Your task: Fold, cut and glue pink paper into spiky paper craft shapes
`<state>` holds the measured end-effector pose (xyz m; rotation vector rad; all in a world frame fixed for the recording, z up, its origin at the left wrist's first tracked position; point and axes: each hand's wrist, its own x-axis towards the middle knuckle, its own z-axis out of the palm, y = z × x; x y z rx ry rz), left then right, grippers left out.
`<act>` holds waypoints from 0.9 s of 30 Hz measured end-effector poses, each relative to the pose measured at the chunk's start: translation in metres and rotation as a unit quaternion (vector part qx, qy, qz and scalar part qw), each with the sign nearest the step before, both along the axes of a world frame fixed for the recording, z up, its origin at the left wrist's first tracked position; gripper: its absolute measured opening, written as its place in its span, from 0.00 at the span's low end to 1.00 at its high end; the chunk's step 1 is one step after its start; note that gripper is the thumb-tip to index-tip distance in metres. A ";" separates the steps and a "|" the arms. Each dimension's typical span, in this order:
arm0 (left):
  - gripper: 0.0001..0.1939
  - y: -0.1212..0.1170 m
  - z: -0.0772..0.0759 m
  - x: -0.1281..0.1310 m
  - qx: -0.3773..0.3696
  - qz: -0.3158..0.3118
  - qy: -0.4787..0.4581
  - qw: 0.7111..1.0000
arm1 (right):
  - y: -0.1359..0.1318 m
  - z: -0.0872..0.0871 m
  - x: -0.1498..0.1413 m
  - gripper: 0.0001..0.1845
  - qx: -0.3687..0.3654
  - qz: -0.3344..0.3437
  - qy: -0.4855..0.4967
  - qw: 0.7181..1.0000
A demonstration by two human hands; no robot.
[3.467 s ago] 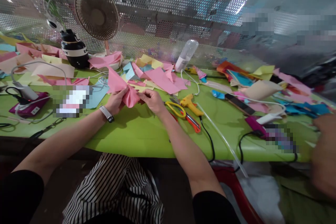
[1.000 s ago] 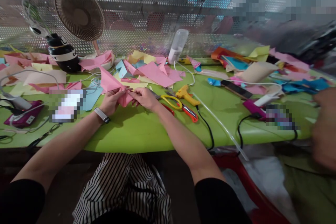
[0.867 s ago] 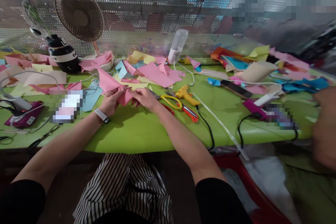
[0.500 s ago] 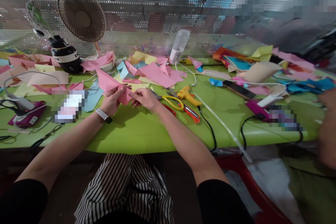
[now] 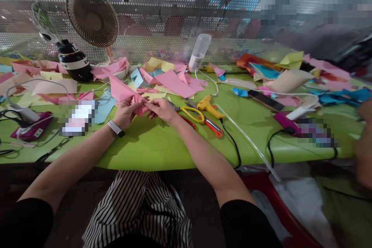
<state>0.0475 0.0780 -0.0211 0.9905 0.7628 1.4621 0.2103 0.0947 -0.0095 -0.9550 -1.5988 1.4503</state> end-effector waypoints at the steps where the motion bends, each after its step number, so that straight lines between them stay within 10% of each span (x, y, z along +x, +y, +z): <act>1: 0.20 0.000 0.000 0.000 -0.001 -0.002 0.000 1.000 | 0.000 0.000 0.000 0.30 0.002 -0.001 0.001 1.000; 27: 0.23 0.002 -0.001 0.000 0.004 -0.009 -0.018 1.000 | 0.000 0.002 0.000 0.29 -0.002 -0.019 0.036 0.999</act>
